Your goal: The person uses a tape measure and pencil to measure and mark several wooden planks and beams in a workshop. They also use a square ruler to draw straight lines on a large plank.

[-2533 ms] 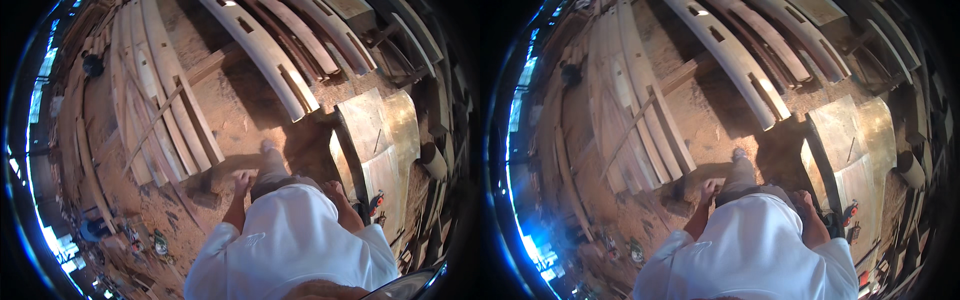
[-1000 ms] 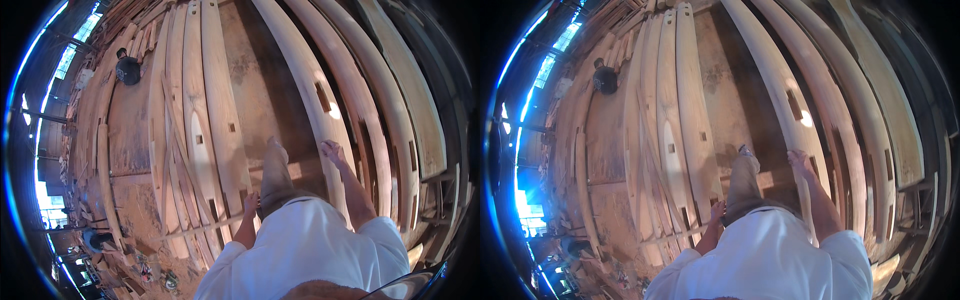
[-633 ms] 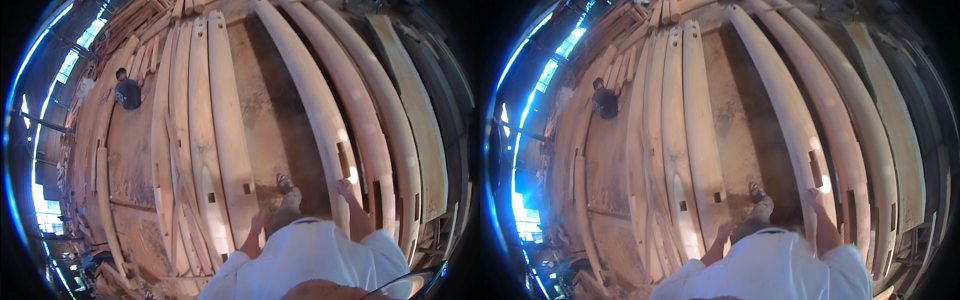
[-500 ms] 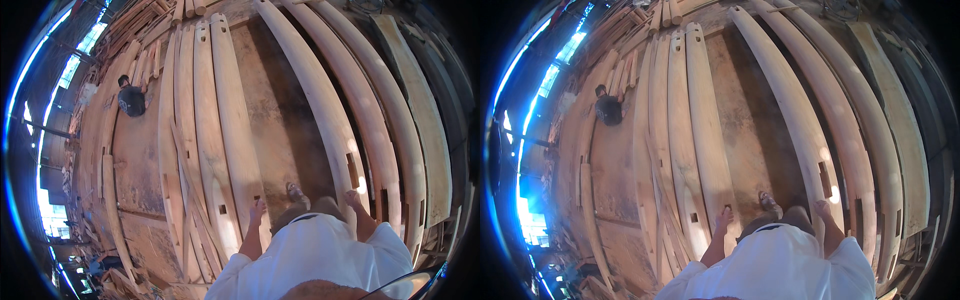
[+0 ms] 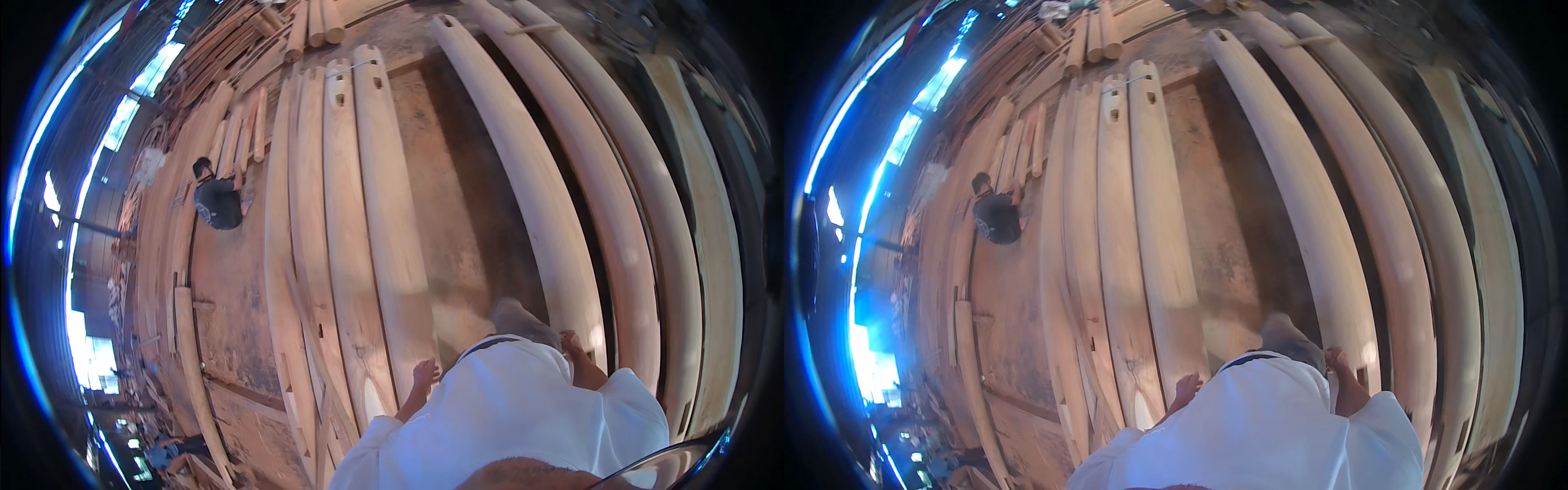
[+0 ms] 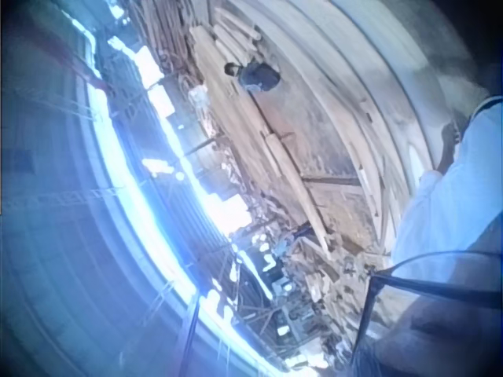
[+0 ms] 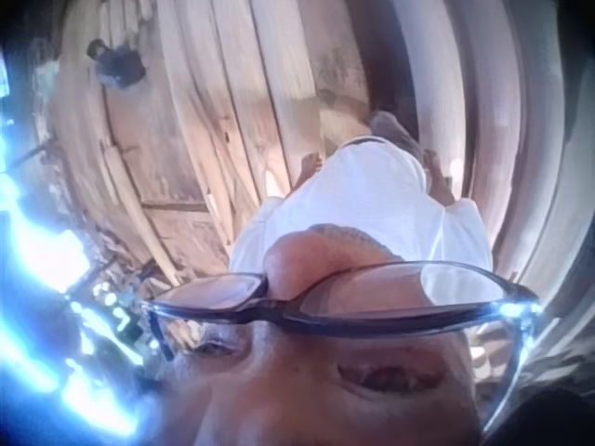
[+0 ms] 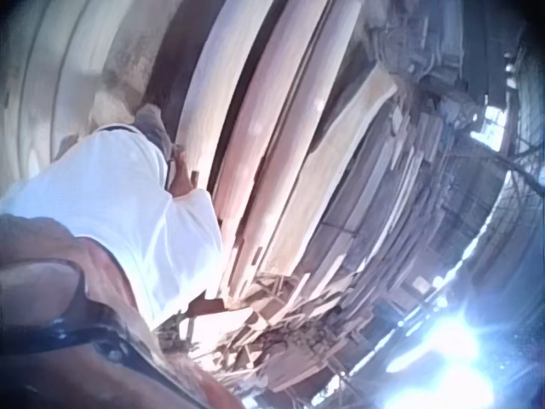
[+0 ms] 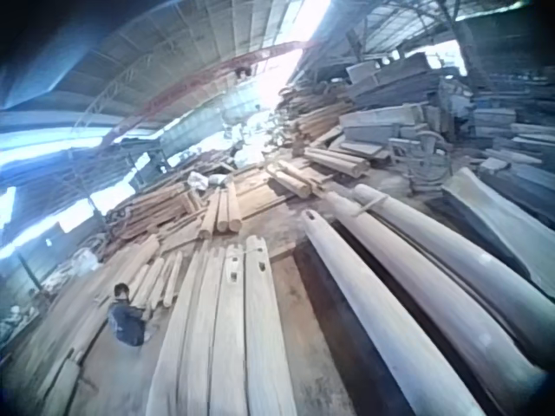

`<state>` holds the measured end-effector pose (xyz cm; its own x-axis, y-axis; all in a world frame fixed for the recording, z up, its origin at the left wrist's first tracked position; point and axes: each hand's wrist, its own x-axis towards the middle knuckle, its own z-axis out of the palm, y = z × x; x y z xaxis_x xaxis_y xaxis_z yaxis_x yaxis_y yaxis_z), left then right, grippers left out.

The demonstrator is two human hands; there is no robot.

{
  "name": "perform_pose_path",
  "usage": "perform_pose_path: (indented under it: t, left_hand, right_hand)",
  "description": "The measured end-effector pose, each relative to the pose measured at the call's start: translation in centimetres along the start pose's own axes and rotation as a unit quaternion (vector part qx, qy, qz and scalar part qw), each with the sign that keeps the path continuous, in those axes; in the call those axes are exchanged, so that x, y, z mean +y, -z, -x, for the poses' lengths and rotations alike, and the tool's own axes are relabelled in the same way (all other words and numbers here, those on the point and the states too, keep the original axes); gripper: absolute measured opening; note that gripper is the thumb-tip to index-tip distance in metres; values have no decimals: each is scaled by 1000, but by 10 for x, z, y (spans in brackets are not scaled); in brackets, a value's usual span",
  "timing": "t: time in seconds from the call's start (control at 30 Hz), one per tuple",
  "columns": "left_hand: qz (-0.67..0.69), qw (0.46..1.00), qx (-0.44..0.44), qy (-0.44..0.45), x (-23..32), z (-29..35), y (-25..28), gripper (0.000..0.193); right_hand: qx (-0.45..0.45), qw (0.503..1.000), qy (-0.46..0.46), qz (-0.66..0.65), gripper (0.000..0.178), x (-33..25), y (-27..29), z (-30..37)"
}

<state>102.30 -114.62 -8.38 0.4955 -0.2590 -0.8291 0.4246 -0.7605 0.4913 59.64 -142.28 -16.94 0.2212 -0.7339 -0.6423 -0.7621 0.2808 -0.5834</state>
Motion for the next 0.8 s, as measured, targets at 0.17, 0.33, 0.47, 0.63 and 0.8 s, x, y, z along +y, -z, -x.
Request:
perform_pose_path:
  t: [0.17,0.33,0.47,0.63,0.8]
  left_hand:
    - [48,999,-7,14,120,-58,-2,42]
    - [136,989,47,-24,257,-158,-34,44]
    - [72,994,59,-55,348,-253,-55,44]
    - [82,993,74,-29,479,-355,-47,40]
    - [137,988,67,-15,661,-393,-4,50]
  right_hand:
    - [-34,999,4,-28,34,-180,48,-189]
    - [-13,989,137,-49,36,-416,87,-341]
    - [1,982,180,-49,32,-527,97,-426]
    - [-73,996,42,-14,27,-561,117,-515]
    - [-74,997,2,-2,28,-554,130,-605]
